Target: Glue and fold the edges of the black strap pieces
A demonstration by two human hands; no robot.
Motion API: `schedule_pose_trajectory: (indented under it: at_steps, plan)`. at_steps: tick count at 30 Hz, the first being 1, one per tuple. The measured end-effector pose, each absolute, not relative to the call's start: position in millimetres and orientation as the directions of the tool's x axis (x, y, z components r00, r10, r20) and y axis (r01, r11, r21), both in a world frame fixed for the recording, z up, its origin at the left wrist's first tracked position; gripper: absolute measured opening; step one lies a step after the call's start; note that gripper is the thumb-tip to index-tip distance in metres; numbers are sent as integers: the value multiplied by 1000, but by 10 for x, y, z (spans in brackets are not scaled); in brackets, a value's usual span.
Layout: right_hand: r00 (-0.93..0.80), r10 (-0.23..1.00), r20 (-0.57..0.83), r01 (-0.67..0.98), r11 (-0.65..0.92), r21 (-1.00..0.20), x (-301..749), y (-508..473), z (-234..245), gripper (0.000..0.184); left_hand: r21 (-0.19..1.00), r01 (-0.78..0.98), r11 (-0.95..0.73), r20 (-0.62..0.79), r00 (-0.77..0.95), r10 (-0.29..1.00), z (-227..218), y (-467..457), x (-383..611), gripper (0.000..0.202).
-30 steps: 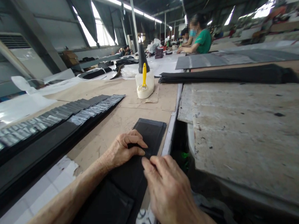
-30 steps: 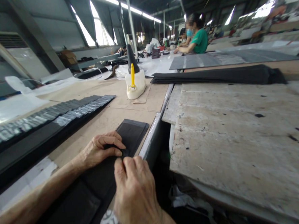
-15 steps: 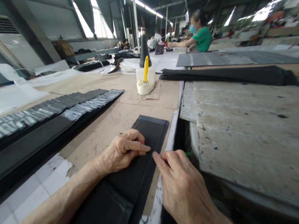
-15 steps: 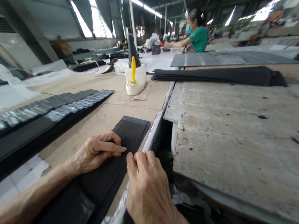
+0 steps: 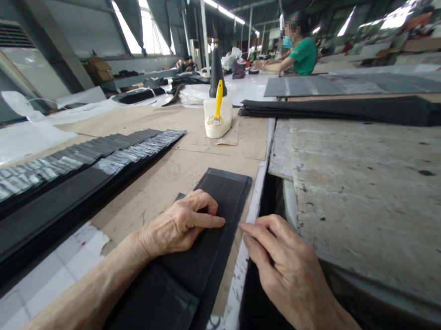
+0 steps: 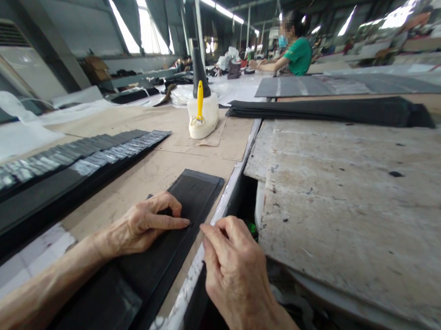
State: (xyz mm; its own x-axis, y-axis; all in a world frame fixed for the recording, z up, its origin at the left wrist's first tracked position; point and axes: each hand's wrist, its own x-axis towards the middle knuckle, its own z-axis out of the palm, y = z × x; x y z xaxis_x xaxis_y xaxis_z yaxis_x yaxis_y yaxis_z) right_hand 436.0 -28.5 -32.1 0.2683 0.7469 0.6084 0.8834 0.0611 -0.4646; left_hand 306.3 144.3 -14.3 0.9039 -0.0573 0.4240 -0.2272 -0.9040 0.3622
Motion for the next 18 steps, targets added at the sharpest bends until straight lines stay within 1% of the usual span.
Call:
schedule_pose_trajectory:
  at_steps: [6,9,12,15,18]
  plan:
    - [144,780,609,938,88,-335,4351,-222,-269,33,355,-220,-909,430,902,-50,-125,1423,3072,37]
    - [57,783,619,975,91,-204,4331,-207,-268,32,359,-222,-907,428,902,-52,-113,1411,3076,37]
    - [-22,785,619,991,97,-87,4325,-209,-259,31,419,-222,-880,428,904,-25,-114,1443,3066,32]
    - [-57,794,605,992,112,-54,4334,-210,-249,31,508,-218,-834,446,894,37,-140,1526,3027,27]
    - [-84,791,606,988,145,-53,4348,-198,-259,32,526,-202,-826,483,870,95,-176,1607,2979,29]
